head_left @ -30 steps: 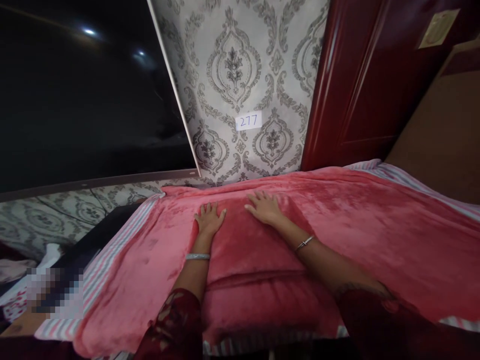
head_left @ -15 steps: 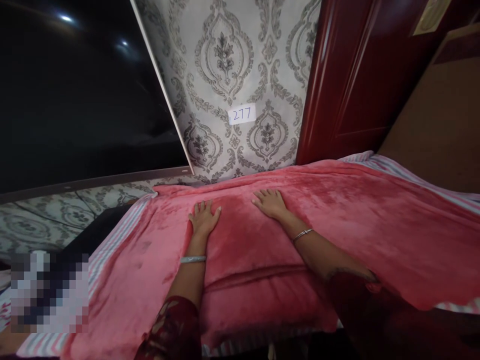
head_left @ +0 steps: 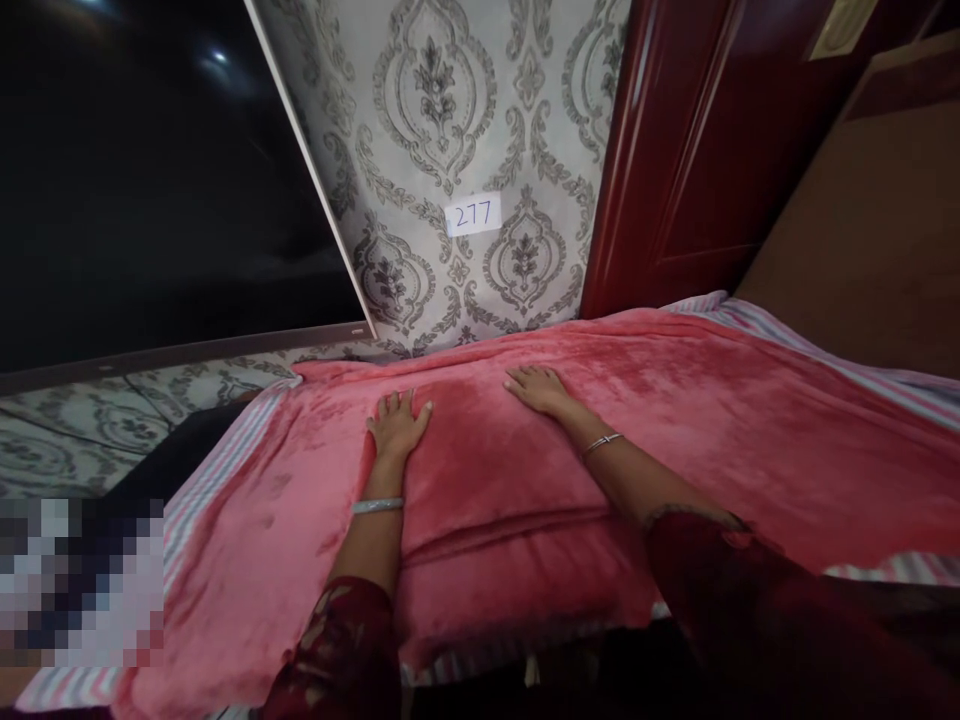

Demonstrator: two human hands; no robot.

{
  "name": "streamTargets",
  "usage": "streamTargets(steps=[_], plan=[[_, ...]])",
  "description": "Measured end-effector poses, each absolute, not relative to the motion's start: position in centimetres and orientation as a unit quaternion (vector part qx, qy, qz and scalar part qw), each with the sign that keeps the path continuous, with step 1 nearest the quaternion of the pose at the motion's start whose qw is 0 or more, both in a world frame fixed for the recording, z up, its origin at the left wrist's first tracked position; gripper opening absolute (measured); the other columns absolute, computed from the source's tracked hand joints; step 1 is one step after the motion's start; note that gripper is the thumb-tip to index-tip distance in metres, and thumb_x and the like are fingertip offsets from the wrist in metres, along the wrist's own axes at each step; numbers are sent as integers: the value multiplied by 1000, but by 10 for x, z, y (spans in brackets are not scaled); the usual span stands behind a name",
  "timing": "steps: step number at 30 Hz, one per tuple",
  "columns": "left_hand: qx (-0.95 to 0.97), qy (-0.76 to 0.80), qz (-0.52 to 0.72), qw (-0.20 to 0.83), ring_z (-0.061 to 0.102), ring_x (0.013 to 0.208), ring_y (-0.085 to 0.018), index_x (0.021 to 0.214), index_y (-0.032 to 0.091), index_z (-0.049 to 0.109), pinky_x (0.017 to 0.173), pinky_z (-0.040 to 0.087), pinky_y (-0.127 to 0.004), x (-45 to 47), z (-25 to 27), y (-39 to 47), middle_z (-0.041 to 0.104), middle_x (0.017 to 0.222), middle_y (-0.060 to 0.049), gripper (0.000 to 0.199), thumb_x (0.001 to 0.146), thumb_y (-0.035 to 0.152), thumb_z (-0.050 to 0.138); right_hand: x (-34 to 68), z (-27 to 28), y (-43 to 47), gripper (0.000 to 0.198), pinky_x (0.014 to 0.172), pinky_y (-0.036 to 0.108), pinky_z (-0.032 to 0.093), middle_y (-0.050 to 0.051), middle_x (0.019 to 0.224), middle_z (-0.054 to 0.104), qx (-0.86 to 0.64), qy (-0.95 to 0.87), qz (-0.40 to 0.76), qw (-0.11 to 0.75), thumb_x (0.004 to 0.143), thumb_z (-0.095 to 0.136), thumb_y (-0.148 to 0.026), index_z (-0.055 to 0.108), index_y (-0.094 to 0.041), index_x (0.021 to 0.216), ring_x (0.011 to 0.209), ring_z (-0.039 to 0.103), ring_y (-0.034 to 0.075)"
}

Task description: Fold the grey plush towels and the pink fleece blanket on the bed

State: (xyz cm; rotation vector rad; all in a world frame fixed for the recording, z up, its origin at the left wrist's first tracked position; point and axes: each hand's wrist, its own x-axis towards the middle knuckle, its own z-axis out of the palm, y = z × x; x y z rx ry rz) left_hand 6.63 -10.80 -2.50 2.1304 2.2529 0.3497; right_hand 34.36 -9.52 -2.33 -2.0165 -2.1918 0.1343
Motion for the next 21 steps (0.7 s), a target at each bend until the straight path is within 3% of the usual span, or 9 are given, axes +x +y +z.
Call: streamTargets(steps=[7, 14, 21], plan=[[683, 721, 116, 16, 27, 154, -36, 157, 20, 41, 118, 30, -70, 68, -25, -106, 36, 166, -15, 71, 98, 59, 32, 366, -40, -172, 64, 123, 60, 22, 9, 168, 32, -615, -782, 4, 99, 105, 31, -62, 38, -32, 161, 154, 27, 36], [688, 716, 120, 21, 26, 155, -36, 159, 21, 38, 120, 27, -69, 68, -24, -106, 34, 168, -14, 72, 98, 58, 32, 380, -62, -189, 60, 121, 62, 26, 8, 169, 27, -613, -780, 15, 126, 106, 35, -53, 38, -29, 161, 157, 23, 32], [694, 711, 95, 66, 18, 159, -32, 164, 19, 27, 125, 20, -63, 60, 11, -122, 22, 172, -14, 74, 101, 57, 29, 378, -58, -189, 60, 122, 60, 26, 10, 169, 27, -612, -781, 6, 125, 106, 37, -51, 38, -27, 162, 156, 24, 33]])
